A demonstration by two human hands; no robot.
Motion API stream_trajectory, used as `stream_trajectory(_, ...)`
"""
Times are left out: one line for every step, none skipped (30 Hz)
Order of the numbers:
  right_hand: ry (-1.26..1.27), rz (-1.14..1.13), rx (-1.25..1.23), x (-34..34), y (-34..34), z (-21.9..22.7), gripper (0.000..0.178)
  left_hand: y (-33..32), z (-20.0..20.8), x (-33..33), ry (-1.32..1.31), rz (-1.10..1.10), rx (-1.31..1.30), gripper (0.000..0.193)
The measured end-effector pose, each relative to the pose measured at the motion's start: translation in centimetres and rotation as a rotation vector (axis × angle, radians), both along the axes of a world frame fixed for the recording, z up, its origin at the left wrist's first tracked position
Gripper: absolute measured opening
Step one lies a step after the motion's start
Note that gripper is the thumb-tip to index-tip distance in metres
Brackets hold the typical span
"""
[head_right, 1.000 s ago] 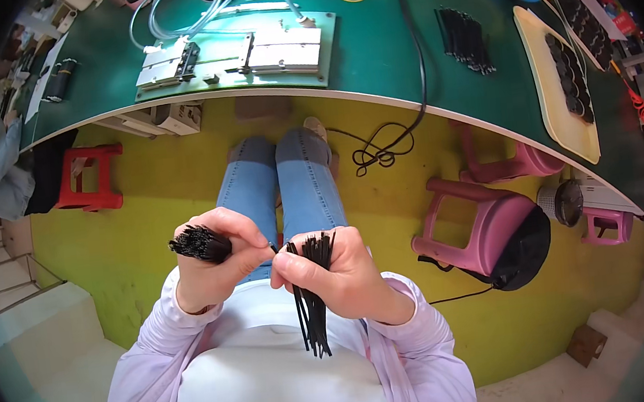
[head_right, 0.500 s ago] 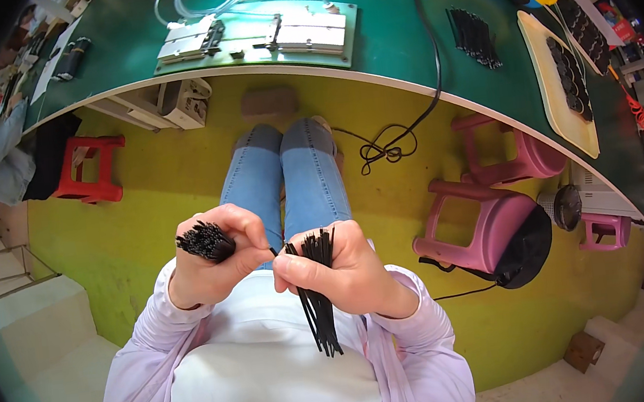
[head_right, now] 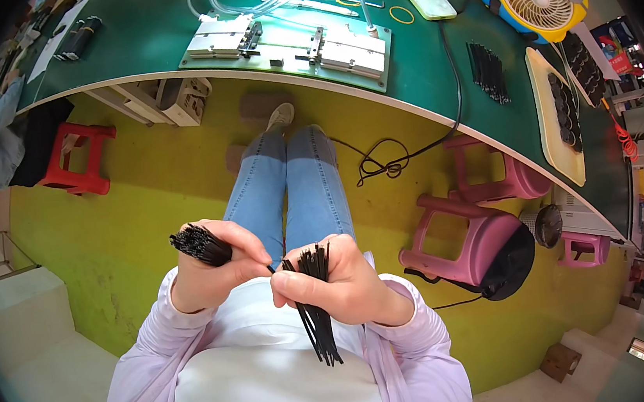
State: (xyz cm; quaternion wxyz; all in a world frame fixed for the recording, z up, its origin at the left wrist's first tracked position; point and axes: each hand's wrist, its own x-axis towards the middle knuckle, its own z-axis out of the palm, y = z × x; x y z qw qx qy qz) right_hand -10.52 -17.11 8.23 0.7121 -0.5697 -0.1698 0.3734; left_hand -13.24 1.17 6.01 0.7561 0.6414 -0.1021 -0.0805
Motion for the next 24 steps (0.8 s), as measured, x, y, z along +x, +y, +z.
stream_trajectory(0.007, -0.011, 0.008, 0.3, 0.2, -0.1, 0.025, 0.1, -0.2, 0.4, 0.006, -0.001, -0.006, 0.015)
stream_trajectory(0.013, -0.023, 0.016, 0.7, 0.3, -0.2, 0.025, 0.1, -0.4, 0.9, 0.015, 0.002, -0.019, 0.015)
stream_trajectory(0.015, -0.026, 0.008, 1.3, 0.4, -0.2, 0.025, 0.2, -0.6, 1.4, 0.022, 0.004, -0.032, 0.015)
stream_trajectory(0.040, -0.021, -0.032, 1.6, 0.3, -0.2, 0.025, 0.1, -0.9, 1.7, 0.027, 0.001, -0.048, 0.015)
stream_trajectory(0.062, -0.018, -0.073, 2.1, 0.3, 0.0, 0.025, 0.0, -1.1, 2.1, 0.024, -0.008, -0.060, 0.015)
stream_trajectory(0.074, -0.017, -0.116, 2.7, 0.2, -0.1, 0.025, -0.2, -1.7, 2.5, 0.076, 0.024, -0.102, 0.015)
stream_trajectory(0.056, -0.029, -0.131, 3.4, 0.1, -0.1, 0.025, -0.5, -2.2, 2.9, 0.125, 0.054, -0.147, 0.016)
stream_trajectory(0.000, -0.126, -0.189, 4.2, 0.1, -0.2, 0.023, -0.8, -2.6, 3.2, 0.170, 0.081, -0.193, 0.016)
stream_trajectory(-0.072, -0.228, -0.248, 5.4, -0.2, -0.3, 0.022, -1.1, -3.0, 3.5, 0.135, 0.061, -0.214, 0.016)
stream_trajectory(-0.145, -0.332, -0.307, 6.8, -0.8, -0.5, 0.020, -1.3, -4.0, 3.5, 0.253, 0.119, -0.209, 0.017)
stream_trajectory(-0.264, -0.509, -0.337, 9.1, -2.2, -0.1, 0.020, -1.5, -4.8, 3.3, 0.373, 0.172, -0.203, 0.018)
stream_trajectory(-0.494, -0.590, -0.345, 12.7, -5.0, -0.9, 0.022, -1.8, -5.8, 3.0, 0.496, 0.129, -0.232, 0.016)
stream_trajectory(-0.493, -0.728, -0.554, 16.2, -7.9, -0.7, 0.027, -2.0, -6.8, 2.2, 0.624, 0.094, -0.246, 0.014)
stream_trajectory(-0.597, -0.780, -0.774, 19.8, -10.9, -0.3, 0.032, -2.2, -7.8, 1.5, 0.688, 0.036, -0.244, 0.012)
stream_trajectory(-0.692, -0.830, -0.993, 22.7, -13.3, 0.0, 0.039, -2.3, -8.8, 0.7, 0.755, -0.019, -0.237, 0.011)
stream_trajectory(-0.711, -0.841, -0.995, 24.8, -14.8, 0.1, 0.039, -2.4, -9.8, 0.0, 0.736, -0.028, -0.242, 0.011)
stream_trajectory(-0.888, -0.758, -1.326, 26.7, -16.1, -0.1, 0.043, -2.6, -10.7, -0.8, 0.802, -0.129, -0.250, 0.011)
stream_trajectory(-1.053, -0.647, -1.656, 27.9, -16.8, -0.5, 0.047, -2.5, -11.4, -1.4, 0.871, -0.225, -0.256, 0.012)
stream_trajectory(-1.068, -0.652, -1.650, 28.5, -16.8, -1.0, 0.047, -2.5, -11.7, -1.7, 0.858, -0.220, -0.259, 0.012)
stream_trajectory(-1.073, -0.625, -1.665, 28.9, -16.9, -1.5, 0.048, -2.4, -12.0, -2.0, 0.859, -0.256, -0.240, 0.013)
stream_trajectory(-1.077, -0.598, -1.678, 29.1, -16.8, -1.9, 0.050, -2.3, -12.2, -2.2, 0.861, -0.288, -0.219, 0.014)
stream_trajectory(-1.080, -0.573, -1.692, 29.2, -16.8, -2.2, 0.053, -2.3, -12.2, -2.3, 0.862, -0.323, -0.198, 0.015)
stream_trajectory(-1.092, -0.583, -1.688, 29.3, -17.2, -2.4, 0.053, -2.3, -12.2, -2.3, 0.848, -0.321, -0.196, 0.015)
stream_trajectory(-1.102, -0.635, -1.670, 29.1, -17.9, -2.5, 0.054, -2.4, -12.2, -2.4, 0.823, -0.354, -0.200, 0.015)
